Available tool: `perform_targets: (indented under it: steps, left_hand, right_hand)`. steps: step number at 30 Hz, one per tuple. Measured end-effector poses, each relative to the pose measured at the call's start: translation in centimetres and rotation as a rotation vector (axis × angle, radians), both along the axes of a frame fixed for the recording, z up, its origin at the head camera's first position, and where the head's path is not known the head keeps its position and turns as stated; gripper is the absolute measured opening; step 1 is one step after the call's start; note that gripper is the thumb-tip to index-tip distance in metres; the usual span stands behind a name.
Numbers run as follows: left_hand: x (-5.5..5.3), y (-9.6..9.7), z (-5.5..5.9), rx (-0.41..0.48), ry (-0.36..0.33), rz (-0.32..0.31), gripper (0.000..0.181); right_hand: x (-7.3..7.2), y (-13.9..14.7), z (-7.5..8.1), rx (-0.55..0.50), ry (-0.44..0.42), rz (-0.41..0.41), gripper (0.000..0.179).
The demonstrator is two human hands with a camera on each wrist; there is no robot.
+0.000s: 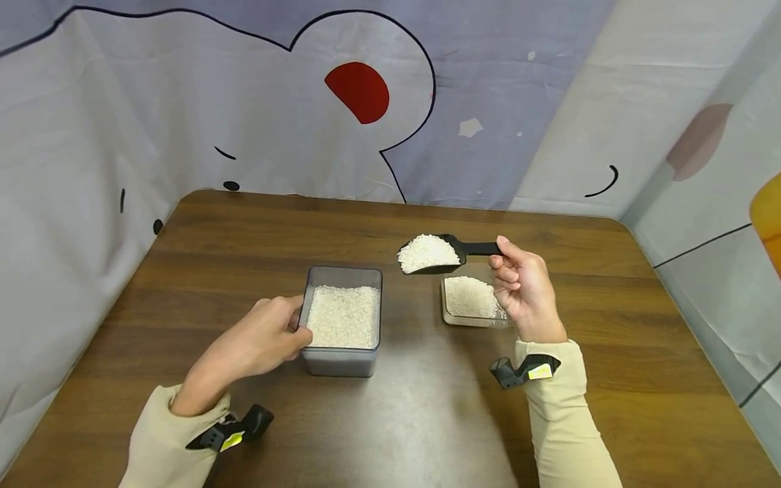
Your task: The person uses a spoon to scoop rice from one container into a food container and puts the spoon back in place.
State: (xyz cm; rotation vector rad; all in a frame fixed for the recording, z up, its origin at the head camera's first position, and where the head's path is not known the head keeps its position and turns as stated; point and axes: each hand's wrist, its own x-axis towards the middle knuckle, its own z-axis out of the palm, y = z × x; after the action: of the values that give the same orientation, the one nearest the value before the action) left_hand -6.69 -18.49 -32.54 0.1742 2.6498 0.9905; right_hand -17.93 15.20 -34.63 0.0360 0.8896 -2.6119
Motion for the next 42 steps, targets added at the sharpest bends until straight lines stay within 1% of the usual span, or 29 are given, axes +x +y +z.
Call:
perform_targets:
  steps: [3,8,11,19,27,31,35,38,42]
  left_hand:
    - [-0.1,0.1,-0.1,-0.002,0.008,-0.006,0.012]
    - [0.0,0.0,-0.1,-0.027,0.047,-0.017,0.006]
    - [0.0,-0.1,-0.1,-0.025,0.057,-0.024,0.005]
    - [0.1,0.0,0.0,-0.029,0.033,-0.021,0.006]
    - [0.0,0.0,0.0,-0.038,0.038,-0.025,0.005]
    - [0.0,0.0,0.0,-0.037,0.039,-0.030,0.004]
    - [0.1,0.0,0.0,-0.035,0.032,-0.027,0.005]
    - [0.1,0.0,0.0,-0.038,0.027,-0.026,0.006]
    - [0.0,0.0,0.0,-0.043,0.026,-0.023,0.008]
  right_hand:
    - [-0.4,1.3,-0.2,-0.084,0.004,0.007,0.023]
    - [-1.1,3.4,-0.6,-0.163,0.008,0.038,0.028]
    - [-1.3,4.5,-0.7,-0.160,0.003,0.043,0.029]
    - [-1.5,8.0,-0.7,-0.184,-0.001,0.033,0.022]
    - [-1.4,10.5,-0.9,-0.138,0.022,0.029,0.021]
    - [-1.4,11.2,-1.1,-0.076,0.037,0.005,0.023]
    - [-1.3,11.6,-1.2,0.042,0.049,-0.063,0.023]
    - [-1.0,11.6,-0.9,0.179,0.064,-0.119,0.026]
    - [-0.6,11.4,-0.5,0.416,0.062,-0.179,0.026]
